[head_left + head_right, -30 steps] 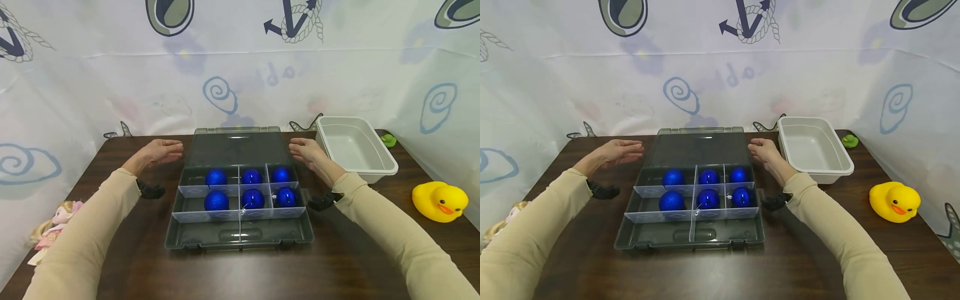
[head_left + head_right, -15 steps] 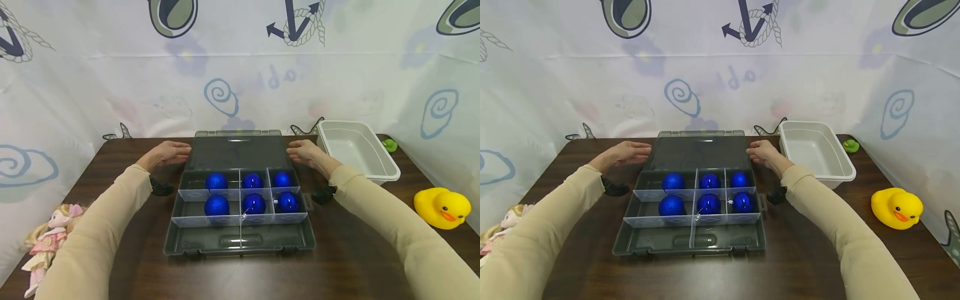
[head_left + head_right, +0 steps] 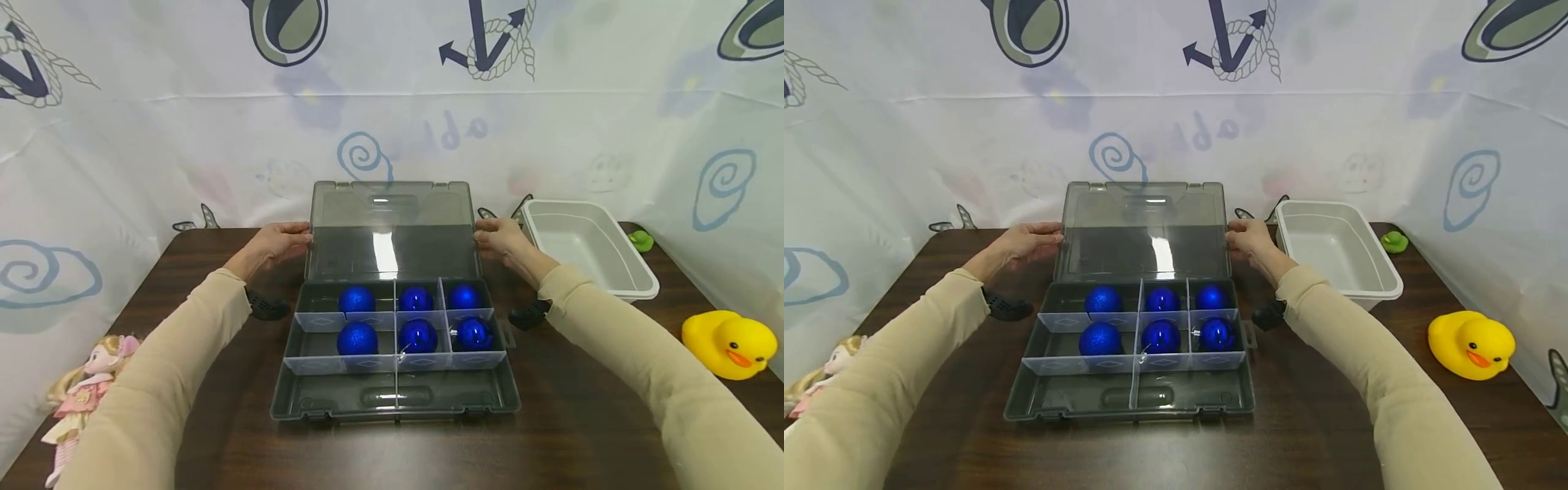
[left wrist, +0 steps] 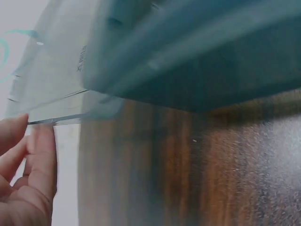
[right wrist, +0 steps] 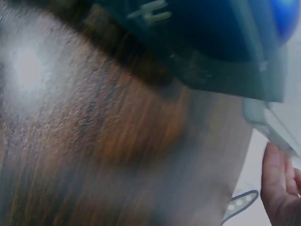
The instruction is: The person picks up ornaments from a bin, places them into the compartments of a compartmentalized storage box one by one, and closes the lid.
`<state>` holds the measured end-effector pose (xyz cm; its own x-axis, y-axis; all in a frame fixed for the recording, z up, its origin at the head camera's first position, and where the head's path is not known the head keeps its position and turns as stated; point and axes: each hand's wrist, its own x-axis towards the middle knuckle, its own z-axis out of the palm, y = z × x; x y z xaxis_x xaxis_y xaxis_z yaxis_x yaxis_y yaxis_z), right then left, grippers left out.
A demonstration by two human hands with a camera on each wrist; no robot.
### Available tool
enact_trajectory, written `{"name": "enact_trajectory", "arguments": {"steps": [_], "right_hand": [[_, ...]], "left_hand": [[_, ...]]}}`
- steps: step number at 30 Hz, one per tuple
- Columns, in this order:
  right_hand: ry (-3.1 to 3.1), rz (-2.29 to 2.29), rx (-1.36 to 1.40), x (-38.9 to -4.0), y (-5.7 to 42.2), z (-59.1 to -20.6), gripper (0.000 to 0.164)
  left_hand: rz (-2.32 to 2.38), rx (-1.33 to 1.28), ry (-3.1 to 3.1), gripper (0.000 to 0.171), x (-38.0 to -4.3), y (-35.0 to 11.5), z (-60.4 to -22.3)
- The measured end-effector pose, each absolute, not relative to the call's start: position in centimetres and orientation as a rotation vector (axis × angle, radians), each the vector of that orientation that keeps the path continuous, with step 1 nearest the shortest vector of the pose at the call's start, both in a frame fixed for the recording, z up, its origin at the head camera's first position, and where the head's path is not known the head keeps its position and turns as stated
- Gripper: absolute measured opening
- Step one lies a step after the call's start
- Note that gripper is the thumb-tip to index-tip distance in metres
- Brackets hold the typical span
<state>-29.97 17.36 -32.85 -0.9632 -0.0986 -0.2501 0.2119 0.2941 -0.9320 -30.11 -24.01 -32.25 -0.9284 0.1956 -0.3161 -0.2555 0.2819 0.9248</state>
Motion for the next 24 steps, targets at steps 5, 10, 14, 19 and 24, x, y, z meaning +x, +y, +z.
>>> {"name": "enact_trajectory", "arguments": {"steps": [5, 10, 14, 19, 24], "right_hand": [[2.525, -1.732, 0.054, -28.5, 16.7, -31.2, 0.045], [2.605, -1.816, -0.009, -26.2, 16.6, -29.7, 0.038], [2.547, -1.928, -0.129, -24.3, 17.4, -29.0, 0.037], [2.573, -1.879, -0.327, -20.9, 18.6, -28.5, 0.044], [2.585, -1.781, -0.451, -17.0, 19.2, -28.2, 0.052]], "left_hand": [[1.722, 0.021, 2.326, 0.056, -29.1, -24.0, -31.1], [1.672, 0.135, 2.565, 0.054, -27.0, -24.3, -30.0], [1.688, 0.195, 2.604, 0.056, -24.5, -24.8, -28.8], [1.755, 0.281, 2.557, 0.057, -21.1, -25.0, -27.8], [1.614, 0.322, 2.522, 0.066, -18.1, -25.4, -26.5]]}}
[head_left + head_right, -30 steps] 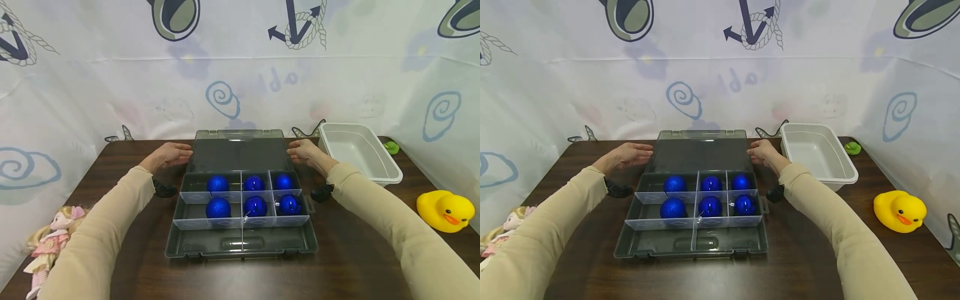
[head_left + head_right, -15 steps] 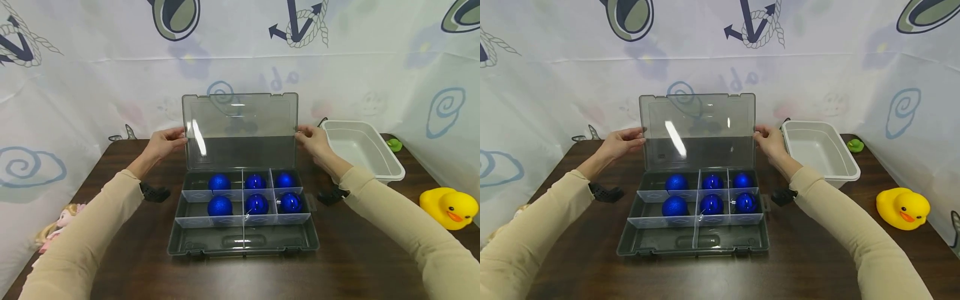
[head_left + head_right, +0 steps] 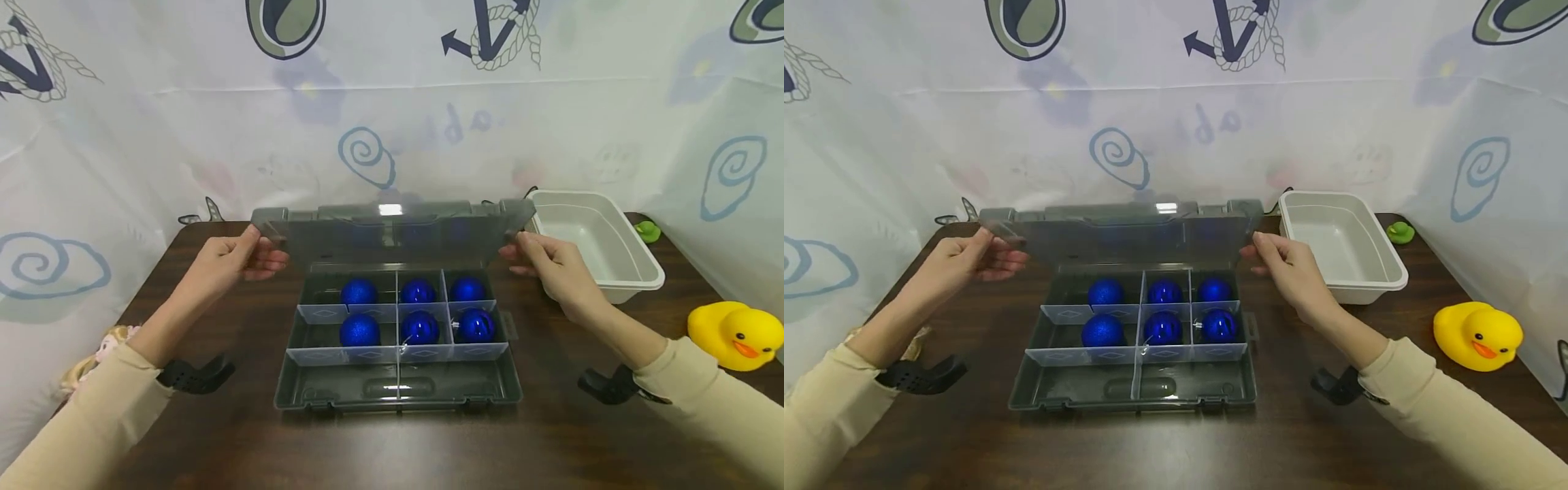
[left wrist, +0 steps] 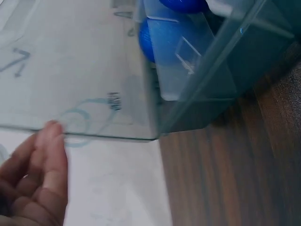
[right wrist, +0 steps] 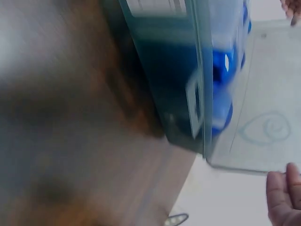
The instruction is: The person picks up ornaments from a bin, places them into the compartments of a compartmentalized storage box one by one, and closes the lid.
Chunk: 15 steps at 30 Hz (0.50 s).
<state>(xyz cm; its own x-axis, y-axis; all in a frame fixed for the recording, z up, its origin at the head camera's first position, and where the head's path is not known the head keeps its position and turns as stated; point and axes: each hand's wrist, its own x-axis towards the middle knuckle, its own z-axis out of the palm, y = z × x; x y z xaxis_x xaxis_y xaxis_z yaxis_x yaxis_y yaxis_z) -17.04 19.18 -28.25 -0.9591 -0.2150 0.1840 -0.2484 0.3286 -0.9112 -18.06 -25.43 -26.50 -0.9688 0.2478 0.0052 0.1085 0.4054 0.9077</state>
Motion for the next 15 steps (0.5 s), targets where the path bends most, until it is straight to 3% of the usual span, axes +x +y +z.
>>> {"name": "enact_trajectory", "arguments": {"steps": [3, 9, 15], "right_hand": [[-2.615, 1.705, 0.52, -14.9, 19.5, -28.3, 0.058], [-2.869, 1.43, 0.609, -12.4, 20.1, -28.6, 0.059], [-3.044, 1.542, 0.628, -13.6, 20.2, -29.6, 0.06]], "left_hand": [[1.43, 0.332, 2.459, 0.066, -16.5, -26.0, -25.5], [1.18, 0.478, 2.384, 0.046, -14.6, -27.1, -25.8], [1.182, 0.501, 2.365, 0.057, -14.5, -26.7, -27.9]]}}
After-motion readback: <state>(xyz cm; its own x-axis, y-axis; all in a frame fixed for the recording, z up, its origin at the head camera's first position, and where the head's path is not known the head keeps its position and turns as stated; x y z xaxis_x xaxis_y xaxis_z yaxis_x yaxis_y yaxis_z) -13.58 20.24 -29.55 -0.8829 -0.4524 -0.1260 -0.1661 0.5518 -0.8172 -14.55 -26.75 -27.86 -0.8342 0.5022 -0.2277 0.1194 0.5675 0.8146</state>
